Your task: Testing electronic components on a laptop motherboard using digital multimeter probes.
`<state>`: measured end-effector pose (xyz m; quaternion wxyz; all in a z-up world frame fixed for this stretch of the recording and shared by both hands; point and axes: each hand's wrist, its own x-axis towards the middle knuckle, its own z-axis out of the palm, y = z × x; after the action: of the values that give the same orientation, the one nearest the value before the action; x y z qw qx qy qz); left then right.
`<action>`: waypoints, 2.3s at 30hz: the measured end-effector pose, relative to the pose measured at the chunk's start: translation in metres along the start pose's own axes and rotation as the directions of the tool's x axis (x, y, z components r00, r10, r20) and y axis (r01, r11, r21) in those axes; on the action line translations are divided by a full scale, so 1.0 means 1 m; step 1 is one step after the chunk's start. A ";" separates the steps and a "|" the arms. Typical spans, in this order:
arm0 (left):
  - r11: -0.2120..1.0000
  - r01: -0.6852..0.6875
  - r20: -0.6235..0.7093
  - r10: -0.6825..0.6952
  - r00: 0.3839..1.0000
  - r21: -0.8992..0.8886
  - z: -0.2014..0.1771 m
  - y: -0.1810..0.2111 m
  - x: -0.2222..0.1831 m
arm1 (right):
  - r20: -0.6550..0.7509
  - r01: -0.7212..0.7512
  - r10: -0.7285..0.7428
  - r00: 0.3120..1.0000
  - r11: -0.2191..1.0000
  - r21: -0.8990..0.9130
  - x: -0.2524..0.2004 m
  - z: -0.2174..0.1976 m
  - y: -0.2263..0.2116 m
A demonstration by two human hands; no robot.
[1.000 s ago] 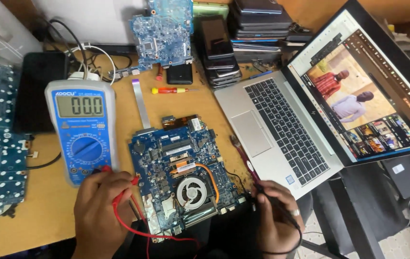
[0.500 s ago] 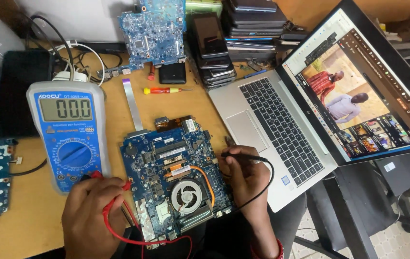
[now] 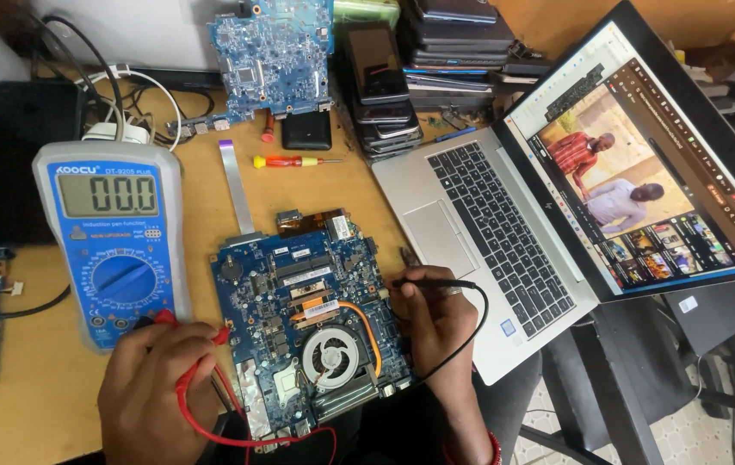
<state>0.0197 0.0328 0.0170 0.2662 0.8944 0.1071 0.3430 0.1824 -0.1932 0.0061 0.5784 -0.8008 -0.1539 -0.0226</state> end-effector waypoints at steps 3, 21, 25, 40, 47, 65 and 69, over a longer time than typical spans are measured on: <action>1.000 0.002 -0.001 -0.002 1.000 -0.010 -0.001 0.001 0.000 | -0.001 -0.065 0.065 0.998 0.997 0.029 0.001 0.001 -0.002; 0.999 -0.021 -0.017 0.020 1.000 -0.036 -0.001 0.005 0.008 | 0.027 0.039 -0.038 0.999 0.999 -0.023 0.001 0.002 -0.012; 0.998 -0.040 0.023 0.041 0.999 -0.037 0.005 -0.009 0.002 | 0.007 0.054 -0.054 0.999 0.983 -0.173 0.002 0.000 -0.010; 0.996 -0.076 0.040 0.078 0.996 -0.042 0.002 -0.010 0.003 | 0.001 -0.014 0.014 1.000 0.984 -0.176 -0.001 0.002 -0.012; 0.995 -0.090 0.025 0.091 0.996 -0.040 0.002 -0.009 0.004 | 0.008 -0.006 0.007 1.000 0.980 -0.201 -0.001 0.002 -0.012; 0.999 -0.032 0.034 0.033 0.999 -0.043 0.001 -0.006 0.003 | 0.002 0.092 -0.093 0.996 0.979 -0.181 0.001 0.002 -0.011; 0.998 -0.025 0.011 0.026 1.000 -0.050 0.001 -0.006 0.002 | 0.004 0.066 -0.066 0.998 0.985 -0.159 0.001 0.003 -0.011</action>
<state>0.0217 0.0379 0.0144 0.2847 0.8908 0.0855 0.3437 0.1802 -0.1873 0.0157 0.5119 -0.8387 -0.1775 -0.0545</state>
